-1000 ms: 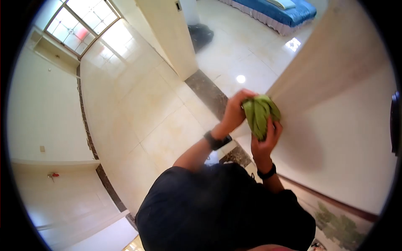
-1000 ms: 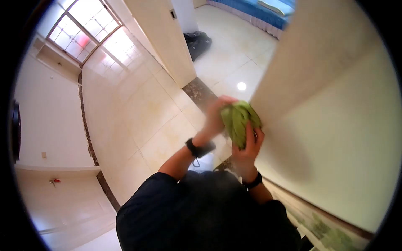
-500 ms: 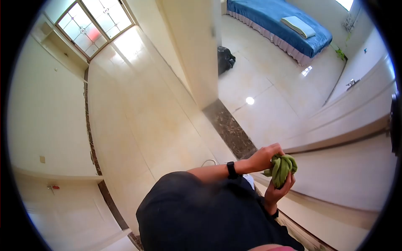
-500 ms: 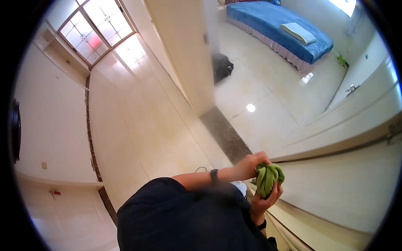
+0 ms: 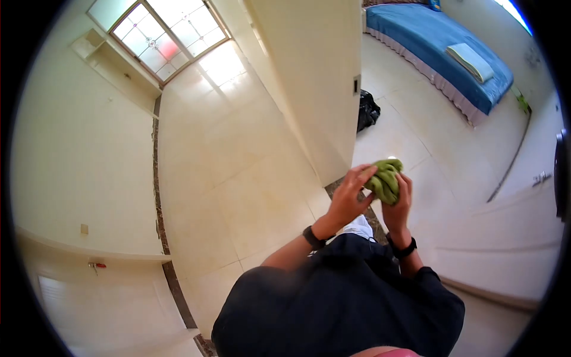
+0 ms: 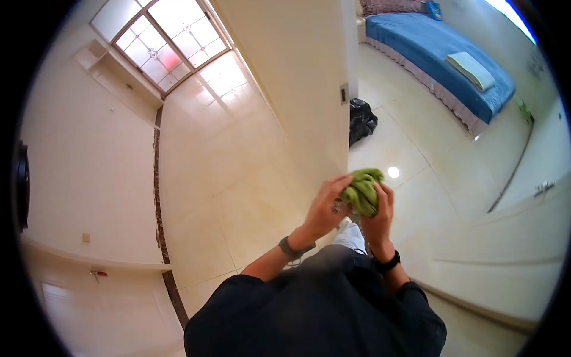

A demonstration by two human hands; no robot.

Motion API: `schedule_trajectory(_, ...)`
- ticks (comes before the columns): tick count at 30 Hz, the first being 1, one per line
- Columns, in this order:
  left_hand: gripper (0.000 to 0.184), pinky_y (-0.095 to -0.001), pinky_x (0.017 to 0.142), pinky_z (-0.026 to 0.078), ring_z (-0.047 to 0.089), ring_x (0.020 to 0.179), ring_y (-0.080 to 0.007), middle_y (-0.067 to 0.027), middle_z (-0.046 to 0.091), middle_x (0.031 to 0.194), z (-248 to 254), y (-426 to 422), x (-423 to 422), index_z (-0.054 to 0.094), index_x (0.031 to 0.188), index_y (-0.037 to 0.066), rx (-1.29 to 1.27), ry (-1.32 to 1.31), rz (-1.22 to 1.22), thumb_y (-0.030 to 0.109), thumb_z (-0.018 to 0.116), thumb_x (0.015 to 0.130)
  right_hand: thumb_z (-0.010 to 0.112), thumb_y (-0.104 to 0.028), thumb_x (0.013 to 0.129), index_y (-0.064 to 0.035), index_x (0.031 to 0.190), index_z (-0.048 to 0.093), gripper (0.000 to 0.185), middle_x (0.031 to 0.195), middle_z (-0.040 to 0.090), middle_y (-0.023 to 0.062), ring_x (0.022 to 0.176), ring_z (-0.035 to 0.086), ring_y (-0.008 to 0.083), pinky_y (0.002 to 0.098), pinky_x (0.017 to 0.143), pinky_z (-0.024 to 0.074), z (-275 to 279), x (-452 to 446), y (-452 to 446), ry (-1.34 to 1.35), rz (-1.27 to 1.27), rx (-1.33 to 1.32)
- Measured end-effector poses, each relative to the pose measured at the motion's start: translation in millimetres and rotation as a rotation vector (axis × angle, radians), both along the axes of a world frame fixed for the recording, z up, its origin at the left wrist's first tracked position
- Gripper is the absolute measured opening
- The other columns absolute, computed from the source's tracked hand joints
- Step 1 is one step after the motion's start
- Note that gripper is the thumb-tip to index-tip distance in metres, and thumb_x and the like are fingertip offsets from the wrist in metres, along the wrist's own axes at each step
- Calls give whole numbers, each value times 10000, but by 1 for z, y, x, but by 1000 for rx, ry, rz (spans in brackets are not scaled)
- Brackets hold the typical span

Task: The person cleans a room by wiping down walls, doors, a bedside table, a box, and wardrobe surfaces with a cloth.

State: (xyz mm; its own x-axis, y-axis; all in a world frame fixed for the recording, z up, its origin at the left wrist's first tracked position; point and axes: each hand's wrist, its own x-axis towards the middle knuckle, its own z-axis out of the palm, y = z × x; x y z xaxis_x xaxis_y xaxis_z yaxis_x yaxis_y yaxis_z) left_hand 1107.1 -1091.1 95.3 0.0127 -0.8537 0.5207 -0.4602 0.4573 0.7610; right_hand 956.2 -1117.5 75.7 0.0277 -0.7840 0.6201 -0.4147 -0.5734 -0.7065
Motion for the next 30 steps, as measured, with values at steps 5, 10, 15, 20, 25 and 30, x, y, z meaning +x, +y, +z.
schedule_trajectory(5,622,-375,884,509,557,1133,-338,-164,515,1306,16,-86,67,569,1308,133,-129,-112,447,-3,738,724,726,34,700,-2,1206,546,538,1204,526,211,1082,553,395,399,904,480,18,91,-142,-4,392,-52)
schedule_trajectory(10,590,-365,848,523,577,1078,-332,-165,535,1252,54,-173,104,603,1266,99,-281,-114,701,-59,737,714,745,-7,701,-44,1250,540,587,1222,513,208,1077,539,393,404,887,487,63,166,-241,-88,564,-192)
schedule_trajectory(15,589,-360,782,522,591,1013,-309,-139,557,1170,87,-252,110,627,1235,120,-403,-205,743,-64,741,687,742,0,709,-21,1231,542,559,1172,527,199,1050,543,381,398,858,489,98,181,-312,-197,519,-254)
schedule_trajectory(20,560,-345,641,506,599,844,-272,-98,583,1033,67,-293,106,658,1177,184,-382,-404,666,-12,748,660,710,33,722,5,1121,552,430,1051,560,178,948,558,356,394,810,471,54,159,-345,-175,376,-225)
schedule_trajectory(25,584,-359,631,522,618,839,-278,-87,589,997,19,-278,116,648,1183,182,-232,-345,619,-39,731,649,743,-1,704,13,1130,544,471,1030,547,201,945,551,380,420,789,484,-1,164,-337,-104,459,-155)
schedule_trajectory(30,592,-352,711,539,629,916,-294,-119,604,1068,40,-255,133,659,1169,165,-327,-333,777,-84,717,635,745,5,700,14,1097,592,426,999,568,181,881,589,353,379,738,509,25,191,-327,-125,599,-266)
